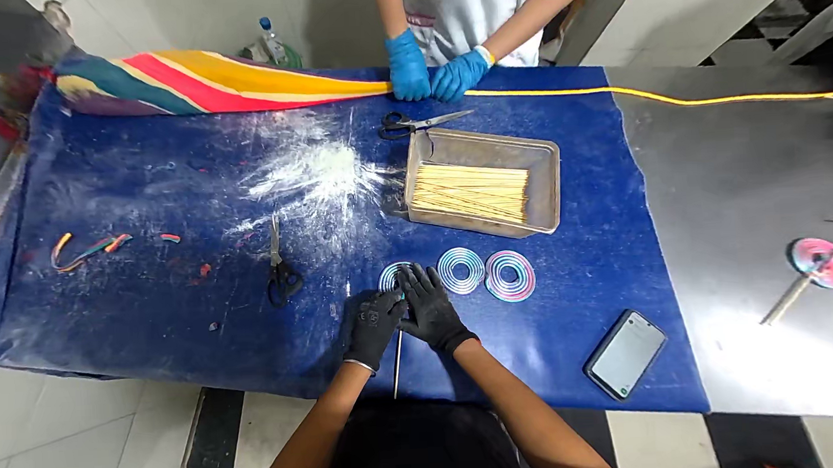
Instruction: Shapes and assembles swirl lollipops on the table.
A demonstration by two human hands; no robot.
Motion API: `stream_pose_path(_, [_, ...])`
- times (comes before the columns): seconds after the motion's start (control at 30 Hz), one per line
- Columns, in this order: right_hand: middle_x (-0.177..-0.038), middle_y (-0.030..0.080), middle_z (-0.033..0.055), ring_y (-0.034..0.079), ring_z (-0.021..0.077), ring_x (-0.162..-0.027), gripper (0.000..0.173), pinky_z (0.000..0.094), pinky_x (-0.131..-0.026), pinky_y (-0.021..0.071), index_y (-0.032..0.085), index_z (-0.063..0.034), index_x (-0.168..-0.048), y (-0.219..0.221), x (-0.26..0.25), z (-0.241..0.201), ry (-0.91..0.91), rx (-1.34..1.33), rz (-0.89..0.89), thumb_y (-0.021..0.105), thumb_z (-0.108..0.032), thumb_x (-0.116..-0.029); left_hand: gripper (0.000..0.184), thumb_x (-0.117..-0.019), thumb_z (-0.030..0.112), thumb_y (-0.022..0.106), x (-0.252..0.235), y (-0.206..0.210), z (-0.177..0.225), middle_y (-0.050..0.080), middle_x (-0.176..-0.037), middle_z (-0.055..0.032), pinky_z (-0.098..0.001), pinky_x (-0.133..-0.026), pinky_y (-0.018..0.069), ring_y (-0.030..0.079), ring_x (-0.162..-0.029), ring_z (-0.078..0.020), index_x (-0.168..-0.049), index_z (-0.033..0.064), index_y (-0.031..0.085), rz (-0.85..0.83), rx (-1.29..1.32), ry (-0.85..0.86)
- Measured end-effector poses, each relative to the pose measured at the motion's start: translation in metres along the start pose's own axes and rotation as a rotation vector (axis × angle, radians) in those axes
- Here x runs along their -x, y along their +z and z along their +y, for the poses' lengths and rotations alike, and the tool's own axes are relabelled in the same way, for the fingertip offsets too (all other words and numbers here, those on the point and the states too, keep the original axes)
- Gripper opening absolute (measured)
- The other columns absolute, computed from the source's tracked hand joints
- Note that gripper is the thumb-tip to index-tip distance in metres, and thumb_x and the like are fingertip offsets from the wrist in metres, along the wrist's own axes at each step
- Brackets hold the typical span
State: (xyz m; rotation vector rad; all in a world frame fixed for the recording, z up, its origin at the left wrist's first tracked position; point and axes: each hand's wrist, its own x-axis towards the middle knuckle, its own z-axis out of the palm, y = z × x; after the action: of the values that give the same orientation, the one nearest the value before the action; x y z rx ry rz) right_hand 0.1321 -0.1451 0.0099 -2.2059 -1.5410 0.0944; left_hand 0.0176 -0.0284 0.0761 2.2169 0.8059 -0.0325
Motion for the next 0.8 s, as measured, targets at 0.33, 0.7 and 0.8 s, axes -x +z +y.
stream_pose_path(0.33, [-0.164, 0.037, 0.0113, 0.027, 0.0306, -0.155, 0.074, 0.06, -0.124, 0.0159, 0.043, -0.0013, -0.154, -0.001, -0.001, -0.003, 0.025, 0.032, -0.061, 0.045, -0.047, -0.0949, 0.033, -0.1045, 0.008, 0.049, 0.007, 0.015, 0.038, 0.059, -0.137, -0.026, -0.0532, -0.111, 0.041, 0.054, -0.131, -0.0414, -0.132, -0.0041, 0.062, -0.22, -0.606, 0.098])
stream_pose_path(0.7, [-0.162, 0.04, 0.0153, 0.03, 0.0364, -0.153, 0.073, 0.0562, -0.127, 0.0177, 0.048, -0.004, -0.152, -0.001, -0.089, -0.037, 0.197, 0.029, 0.134, 0.038, -0.058, -0.1033, 0.044, -0.1095, 0.03, 0.041, 0.05, -0.094, -0.04, 0.063, -0.139, -0.0112, -0.0403, -0.11, 0.0502, 0.062, -0.127, -0.0179, -0.142, 0.0053, 0.057, 0.384, 0.336, -0.021])
stream_pose_path(0.8, [-0.161, 0.042, 0.0134, 0.031, 0.0325, -0.153, 0.079, 0.0545, -0.127, 0.0181, 0.051, -0.0051, -0.149, 0.029, -0.105, -0.033, 0.057, 0.11, 0.089, 0.037, -0.066, -0.1006, 0.044, -0.1085, 0.03, 0.044, 0.053, -0.088, -0.051, 0.065, -0.135, -0.0136, -0.0414, -0.108, 0.0507, 0.064, -0.124, -0.0201, -0.14, 0.0033, 0.059, 0.361, 0.305, -0.053])
